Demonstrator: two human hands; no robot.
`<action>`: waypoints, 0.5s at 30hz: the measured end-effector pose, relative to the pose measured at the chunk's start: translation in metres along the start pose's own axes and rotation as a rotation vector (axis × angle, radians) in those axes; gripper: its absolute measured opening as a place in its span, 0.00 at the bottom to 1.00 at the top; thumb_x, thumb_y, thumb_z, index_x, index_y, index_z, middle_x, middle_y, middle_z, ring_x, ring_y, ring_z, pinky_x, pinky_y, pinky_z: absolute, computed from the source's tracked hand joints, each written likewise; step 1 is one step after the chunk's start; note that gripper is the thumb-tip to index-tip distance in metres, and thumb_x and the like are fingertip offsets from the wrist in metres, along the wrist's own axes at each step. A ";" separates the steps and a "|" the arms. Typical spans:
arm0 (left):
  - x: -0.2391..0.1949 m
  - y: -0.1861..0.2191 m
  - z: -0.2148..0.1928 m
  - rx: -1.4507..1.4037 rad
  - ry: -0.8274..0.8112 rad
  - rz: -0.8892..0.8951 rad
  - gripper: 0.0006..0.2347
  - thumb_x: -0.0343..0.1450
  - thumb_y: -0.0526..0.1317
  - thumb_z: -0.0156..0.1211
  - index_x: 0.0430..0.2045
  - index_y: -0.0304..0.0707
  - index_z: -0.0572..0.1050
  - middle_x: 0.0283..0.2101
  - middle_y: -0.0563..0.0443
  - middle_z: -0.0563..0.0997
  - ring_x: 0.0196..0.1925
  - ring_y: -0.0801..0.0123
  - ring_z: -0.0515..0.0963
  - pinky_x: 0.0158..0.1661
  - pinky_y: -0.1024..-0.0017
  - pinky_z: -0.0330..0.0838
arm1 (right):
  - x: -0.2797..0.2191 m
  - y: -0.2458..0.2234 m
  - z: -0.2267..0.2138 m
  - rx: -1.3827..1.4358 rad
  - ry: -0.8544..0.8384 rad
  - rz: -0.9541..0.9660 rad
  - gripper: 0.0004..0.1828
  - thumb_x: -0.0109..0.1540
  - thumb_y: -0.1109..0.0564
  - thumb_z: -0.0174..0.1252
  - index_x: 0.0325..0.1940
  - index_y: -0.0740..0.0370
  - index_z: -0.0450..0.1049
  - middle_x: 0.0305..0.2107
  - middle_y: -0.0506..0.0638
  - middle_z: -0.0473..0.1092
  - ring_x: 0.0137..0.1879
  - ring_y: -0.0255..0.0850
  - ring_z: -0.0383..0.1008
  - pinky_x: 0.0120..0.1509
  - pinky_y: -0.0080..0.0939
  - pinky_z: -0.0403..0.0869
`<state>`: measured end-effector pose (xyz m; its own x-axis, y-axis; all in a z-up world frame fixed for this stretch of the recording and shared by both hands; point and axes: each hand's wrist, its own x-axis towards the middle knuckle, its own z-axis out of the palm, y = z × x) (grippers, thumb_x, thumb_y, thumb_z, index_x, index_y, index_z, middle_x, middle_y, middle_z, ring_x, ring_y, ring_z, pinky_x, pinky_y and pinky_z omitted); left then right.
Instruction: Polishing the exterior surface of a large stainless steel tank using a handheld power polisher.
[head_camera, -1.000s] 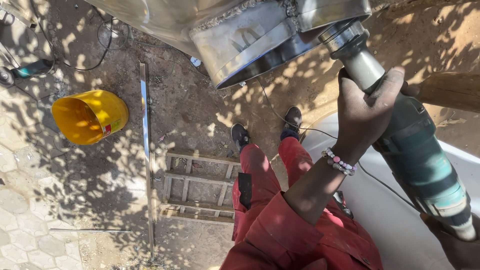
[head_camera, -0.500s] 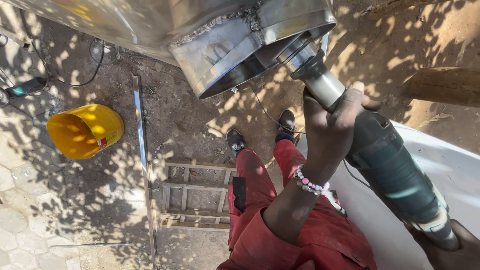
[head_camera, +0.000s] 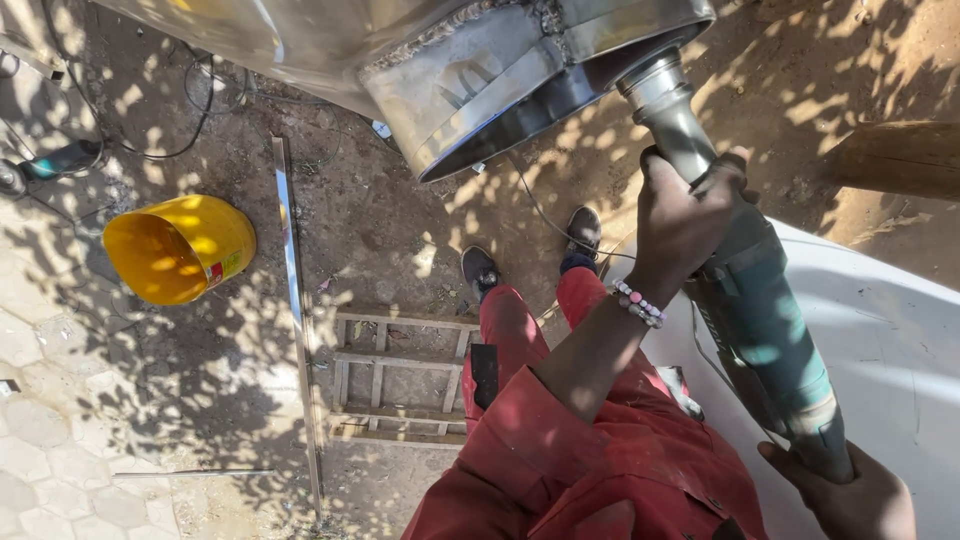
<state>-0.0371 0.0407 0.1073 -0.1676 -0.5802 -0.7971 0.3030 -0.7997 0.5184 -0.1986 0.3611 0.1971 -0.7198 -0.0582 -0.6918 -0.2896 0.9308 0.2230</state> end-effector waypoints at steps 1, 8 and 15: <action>-0.012 0.011 0.000 0.036 0.008 -0.008 0.25 0.76 0.47 0.69 0.62 0.30 0.67 0.48 0.33 0.92 0.40 0.55 0.93 0.45 0.57 0.91 | -0.013 -0.004 -0.001 0.017 0.029 -0.029 0.36 0.61 0.37 0.92 0.37 0.76 0.88 0.28 0.66 0.77 0.43 0.52 0.75 0.49 0.57 0.71; -0.073 0.072 -0.003 -0.006 0.005 -0.074 0.28 0.71 0.54 0.69 0.59 0.38 0.67 0.47 0.46 0.88 0.48 0.61 0.89 0.52 0.60 0.87 | -0.018 0.029 -0.007 0.265 0.149 -0.215 0.22 0.68 0.56 0.93 0.50 0.78 0.91 0.33 0.63 0.81 0.46 0.49 0.77 0.48 0.56 0.72; -0.038 0.037 -0.004 -0.017 -0.071 -0.023 0.24 0.74 0.49 0.66 0.58 0.36 0.65 0.36 0.38 0.90 0.38 0.57 0.89 0.45 0.53 0.85 | -0.007 0.031 0.011 0.267 0.052 -0.028 0.35 0.59 0.56 0.98 0.34 0.80 0.75 0.25 0.63 0.61 0.31 0.57 0.60 0.38 0.61 0.61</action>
<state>-0.0161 0.0333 0.1556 -0.2411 -0.5714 -0.7845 0.3138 -0.8108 0.4941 -0.1955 0.3947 0.2012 -0.7472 -0.0977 -0.6574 -0.1387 0.9903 0.0104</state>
